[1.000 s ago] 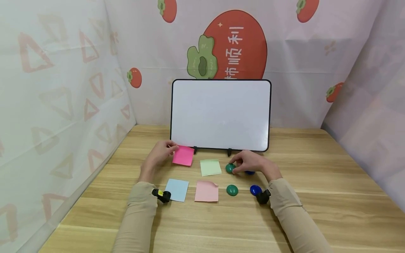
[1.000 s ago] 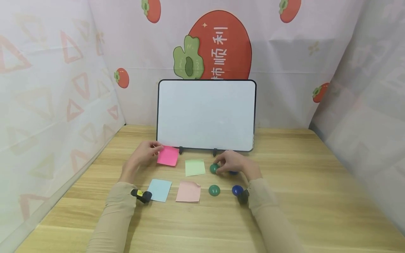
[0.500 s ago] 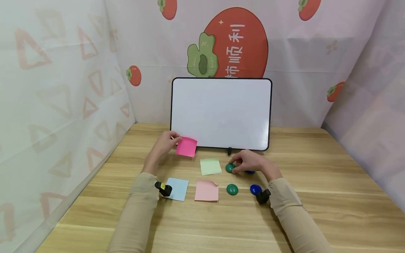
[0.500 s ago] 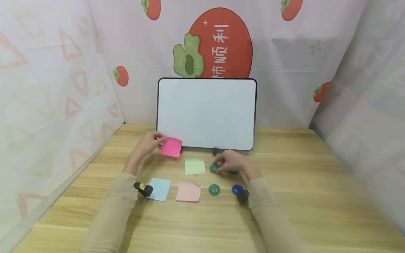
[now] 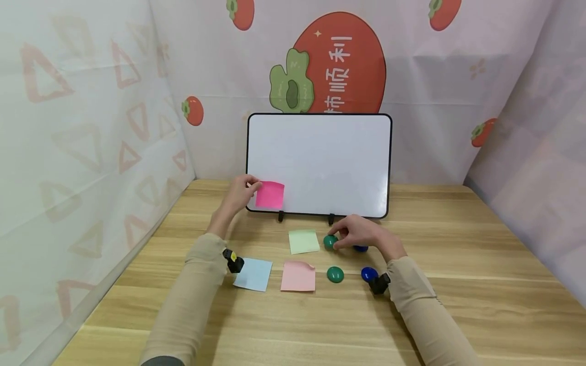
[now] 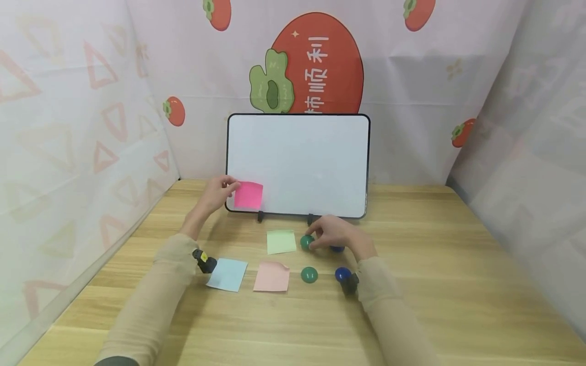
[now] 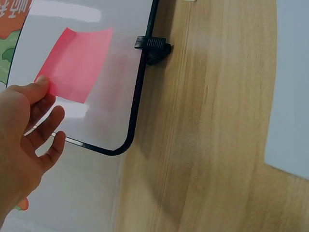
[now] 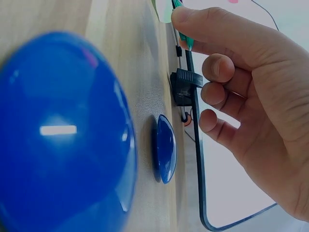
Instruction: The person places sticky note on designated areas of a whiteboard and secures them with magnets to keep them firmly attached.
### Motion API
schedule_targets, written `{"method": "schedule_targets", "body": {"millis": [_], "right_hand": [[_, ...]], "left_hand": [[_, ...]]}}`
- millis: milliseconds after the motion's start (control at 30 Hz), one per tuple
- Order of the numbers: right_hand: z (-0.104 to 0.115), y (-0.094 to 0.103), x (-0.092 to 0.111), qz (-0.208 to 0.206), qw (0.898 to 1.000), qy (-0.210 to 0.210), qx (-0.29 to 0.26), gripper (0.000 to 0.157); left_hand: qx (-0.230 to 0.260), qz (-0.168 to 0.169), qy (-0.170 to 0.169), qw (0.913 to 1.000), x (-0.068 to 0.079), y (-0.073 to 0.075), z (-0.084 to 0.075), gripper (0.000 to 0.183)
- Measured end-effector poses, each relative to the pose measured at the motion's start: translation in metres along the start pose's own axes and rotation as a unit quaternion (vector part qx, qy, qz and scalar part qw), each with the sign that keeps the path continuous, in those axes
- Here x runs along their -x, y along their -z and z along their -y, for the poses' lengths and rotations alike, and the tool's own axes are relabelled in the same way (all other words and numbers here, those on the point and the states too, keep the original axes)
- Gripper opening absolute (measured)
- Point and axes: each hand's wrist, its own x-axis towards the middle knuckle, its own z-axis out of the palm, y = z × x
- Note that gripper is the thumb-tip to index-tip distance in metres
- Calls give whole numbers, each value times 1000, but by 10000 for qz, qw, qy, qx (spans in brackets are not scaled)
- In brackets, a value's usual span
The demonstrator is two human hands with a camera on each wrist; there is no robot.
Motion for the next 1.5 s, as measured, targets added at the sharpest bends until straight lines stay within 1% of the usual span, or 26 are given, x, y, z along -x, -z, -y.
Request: {"method": "schedule_targets", "body": {"millis": [133, 300, 467, 600, 700, 800, 1000, 1167, 1333, 1500], "right_hand": [[0, 0, -1, 23, 10000, -10, -8, 30], [1, 0, -3, 65, 10000, 14, -54, 29], [1, -2, -4, 90, 9999, 9, -49, 30], [2, -2, -4, 80, 10000, -5, -40, 29], [2, -3, -4, 78, 10000, -27, -39, 29], [2, -3, -4, 76, 9999, -57, -98, 31], [-1, -6, -4, 94, 9998, -122, -100, 32], [-1, -8, -6, 94, 9999, -53, -17, 31], [6, -4, -9, 28, 9998, 134, 129, 32], [11, 2, -8, -96, 9993, 245, 259, 33]], "left_hand": [[-63, -198, -120, 9997, -6, 2, 1, 26], [-257, -395, -128, 9988, -11, 3, 4, 28], [-142, -610, -81, 9980, -17, 6, 3, 27], [-133, -672, -26, 9976, -22, 9, 0, 29], [-247, -678, -36, 9974, -26, 10, -1, 29], [-353, -753, -23, 9965, -29, 10, -2, 28], [-388, -846, 99, 9956, -31, 5, 2, 27], [-354, -975, 170, 9945, -29, 2, 10, 27], [-504, -1190, 84, 9916, -31, 0, 13, 26], [-648, -1254, -41, 9900, -35, -5, 11, 26]]}}
